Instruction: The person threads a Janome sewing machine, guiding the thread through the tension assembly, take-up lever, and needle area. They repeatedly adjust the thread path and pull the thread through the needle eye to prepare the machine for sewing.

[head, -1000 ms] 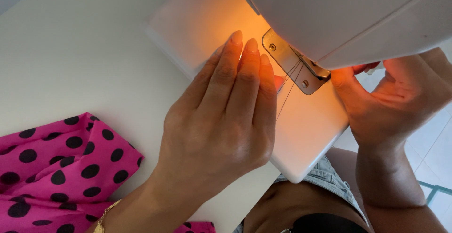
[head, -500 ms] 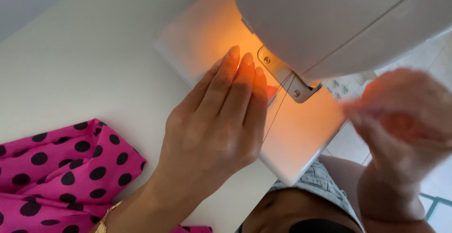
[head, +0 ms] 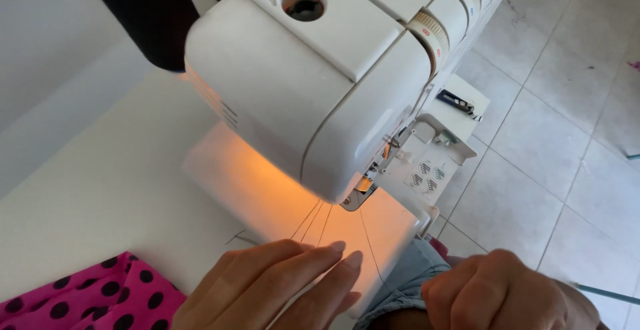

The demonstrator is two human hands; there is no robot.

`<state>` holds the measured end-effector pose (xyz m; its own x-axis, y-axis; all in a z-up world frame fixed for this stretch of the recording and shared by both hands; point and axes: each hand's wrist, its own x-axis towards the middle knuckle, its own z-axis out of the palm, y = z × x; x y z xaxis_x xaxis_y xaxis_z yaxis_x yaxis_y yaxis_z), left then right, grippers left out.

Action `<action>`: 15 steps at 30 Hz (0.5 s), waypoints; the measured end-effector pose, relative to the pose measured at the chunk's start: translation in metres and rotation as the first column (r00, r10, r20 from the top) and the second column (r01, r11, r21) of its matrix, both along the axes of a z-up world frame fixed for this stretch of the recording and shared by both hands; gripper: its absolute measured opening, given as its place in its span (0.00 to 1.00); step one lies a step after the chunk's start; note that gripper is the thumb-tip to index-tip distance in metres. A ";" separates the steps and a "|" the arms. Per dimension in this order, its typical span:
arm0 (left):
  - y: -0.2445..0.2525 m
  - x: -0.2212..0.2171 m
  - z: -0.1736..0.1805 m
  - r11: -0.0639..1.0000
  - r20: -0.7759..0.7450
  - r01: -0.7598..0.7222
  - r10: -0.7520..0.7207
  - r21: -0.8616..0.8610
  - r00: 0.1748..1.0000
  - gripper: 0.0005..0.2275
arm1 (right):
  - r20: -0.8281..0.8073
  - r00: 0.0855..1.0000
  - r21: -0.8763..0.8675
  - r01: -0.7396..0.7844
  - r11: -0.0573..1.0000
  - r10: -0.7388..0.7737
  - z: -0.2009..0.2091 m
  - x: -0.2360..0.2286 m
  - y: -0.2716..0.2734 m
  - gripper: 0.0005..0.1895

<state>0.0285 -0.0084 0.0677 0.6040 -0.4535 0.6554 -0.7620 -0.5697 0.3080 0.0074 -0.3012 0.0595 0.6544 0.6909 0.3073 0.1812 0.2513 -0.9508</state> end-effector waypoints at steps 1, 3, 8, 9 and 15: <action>-0.002 -0.003 0.007 1.000 -0.028 -0.005 0.005 -0.023 1.000 0.06 | 0.038 0.993 0.007 0.110 0.994 -0.110 0.005 0.003 0.007 0.26; -0.007 -0.002 0.001 1.000 0.016 0.004 -0.003 -0.031 1.000 0.07 | 0.087 0.936 -0.156 0.350 0.924 -0.340 0.008 0.008 0.019 0.11; -0.007 -0.008 -0.005 0.999 0.164 0.012 -0.007 -0.033 0.986 0.09 | 0.241 0.811 -0.259 0.583 0.770 -0.533 0.000 0.016 0.034 0.05; -0.006 -0.009 -0.004 1.000 0.210 0.018 -0.015 -0.015 0.978 0.08 | 0.233 0.805 -0.277 0.592 0.757 -0.545 0.003 0.014 0.037 0.03; 0.004 -0.019 0.001 0.998 0.368 -0.010 -0.011 0.057 0.930 0.07 | 0.226 0.823 -0.300 0.568 0.767 -0.521 0.004 0.009 0.047 0.03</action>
<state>0.0094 -0.0043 0.0687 0.3251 -0.4965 0.8049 -0.8159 -0.5776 -0.0267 0.0163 -0.2537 0.0631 0.9255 0.3043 0.2255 0.3081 -0.2587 -0.9155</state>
